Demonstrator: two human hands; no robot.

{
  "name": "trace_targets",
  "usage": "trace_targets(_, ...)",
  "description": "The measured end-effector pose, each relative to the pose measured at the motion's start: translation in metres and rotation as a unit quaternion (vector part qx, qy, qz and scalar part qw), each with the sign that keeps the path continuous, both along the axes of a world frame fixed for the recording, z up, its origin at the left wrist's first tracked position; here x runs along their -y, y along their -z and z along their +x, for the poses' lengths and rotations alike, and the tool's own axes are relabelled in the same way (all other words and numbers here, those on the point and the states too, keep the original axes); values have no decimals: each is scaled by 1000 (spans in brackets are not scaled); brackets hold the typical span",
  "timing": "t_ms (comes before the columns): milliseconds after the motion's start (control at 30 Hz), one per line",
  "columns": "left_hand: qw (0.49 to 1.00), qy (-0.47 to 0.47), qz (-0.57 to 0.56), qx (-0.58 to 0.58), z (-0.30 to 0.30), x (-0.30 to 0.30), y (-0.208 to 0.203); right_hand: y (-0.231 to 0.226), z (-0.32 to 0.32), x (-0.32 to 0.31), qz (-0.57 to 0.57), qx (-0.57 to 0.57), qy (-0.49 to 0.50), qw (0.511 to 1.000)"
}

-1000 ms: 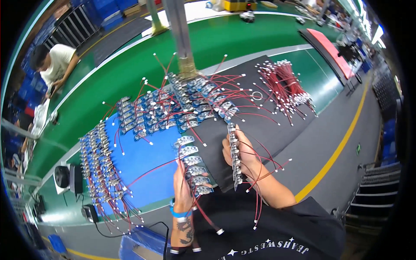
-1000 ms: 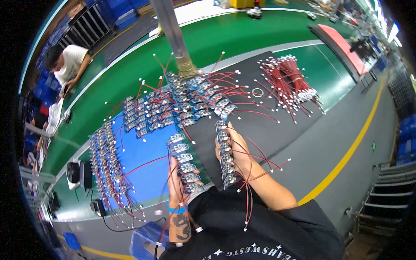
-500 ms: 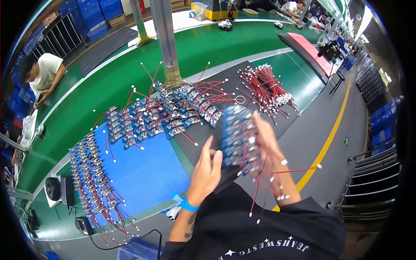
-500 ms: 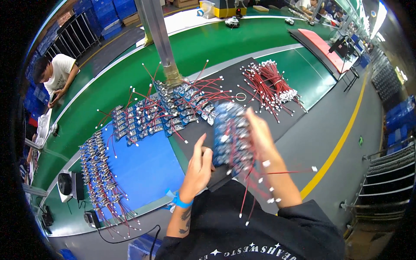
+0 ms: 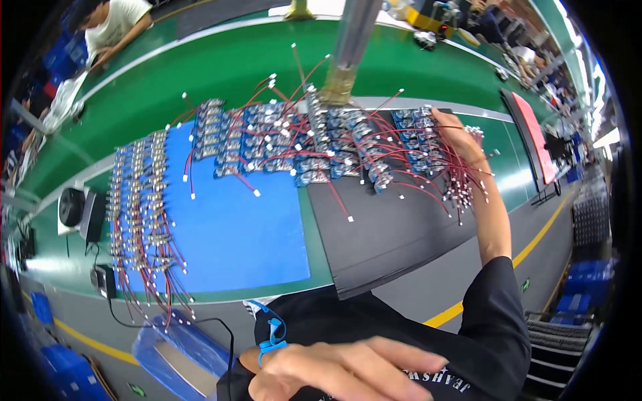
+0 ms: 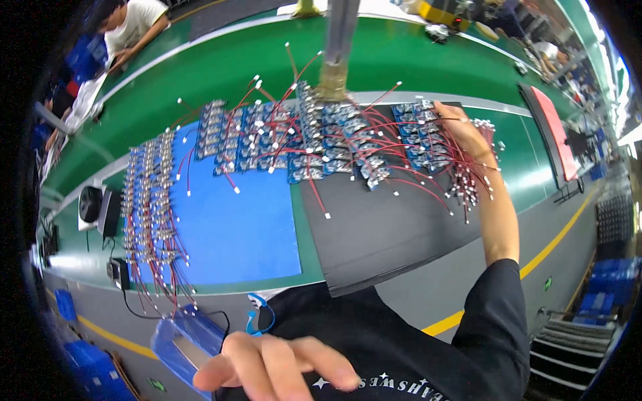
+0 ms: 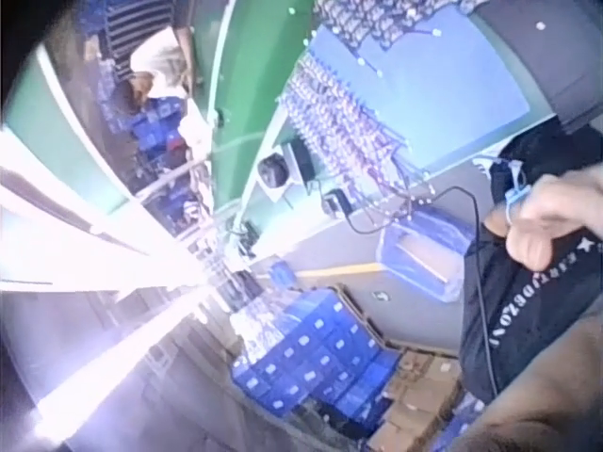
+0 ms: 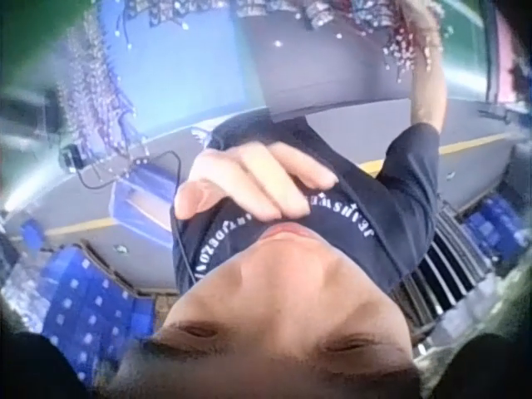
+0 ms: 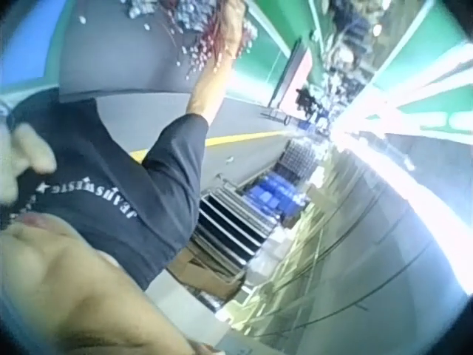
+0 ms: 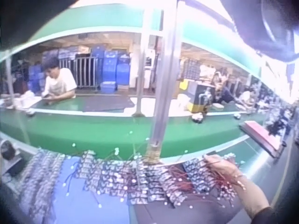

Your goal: The person assembles electronic components by connecting wires to circuit boards by hand.

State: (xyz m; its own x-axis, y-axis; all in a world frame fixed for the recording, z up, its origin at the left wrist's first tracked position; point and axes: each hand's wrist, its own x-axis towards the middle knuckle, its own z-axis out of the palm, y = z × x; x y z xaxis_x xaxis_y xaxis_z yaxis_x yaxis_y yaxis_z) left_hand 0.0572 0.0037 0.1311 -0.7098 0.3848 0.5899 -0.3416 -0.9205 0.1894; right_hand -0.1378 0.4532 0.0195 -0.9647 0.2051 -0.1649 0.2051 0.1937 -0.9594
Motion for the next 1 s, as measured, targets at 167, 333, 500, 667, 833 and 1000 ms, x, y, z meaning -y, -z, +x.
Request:
trace_targets(167, 969, -175, 165, 54, -7, -21, -14, -68, 25, -46, 353, 1, -11, 936)
trace_targets(333, 995, 87, 37, -36, -29, 9, 7, -180, 105, -8, 324, -214, 161, 907)
trace_targets(500, 991, 77, 18, -111, -41, 19, 37, -166, 123, 111, 276, -205, -2, 939)
trace_targets(667, 910, -159, -378, -60, -55, 28, 53, -89, 19, 149, 468, -230, -130, 844)
trace_targets(833, 850, -207, -484, -13, -57, 27, 85, -64, -38, 153, 338, -57, -315, 885)
trace_targets(1000, 835, -225, -502, 29, -57, 30, 110, -74, -52, 135, 248, 60, -347, 903)
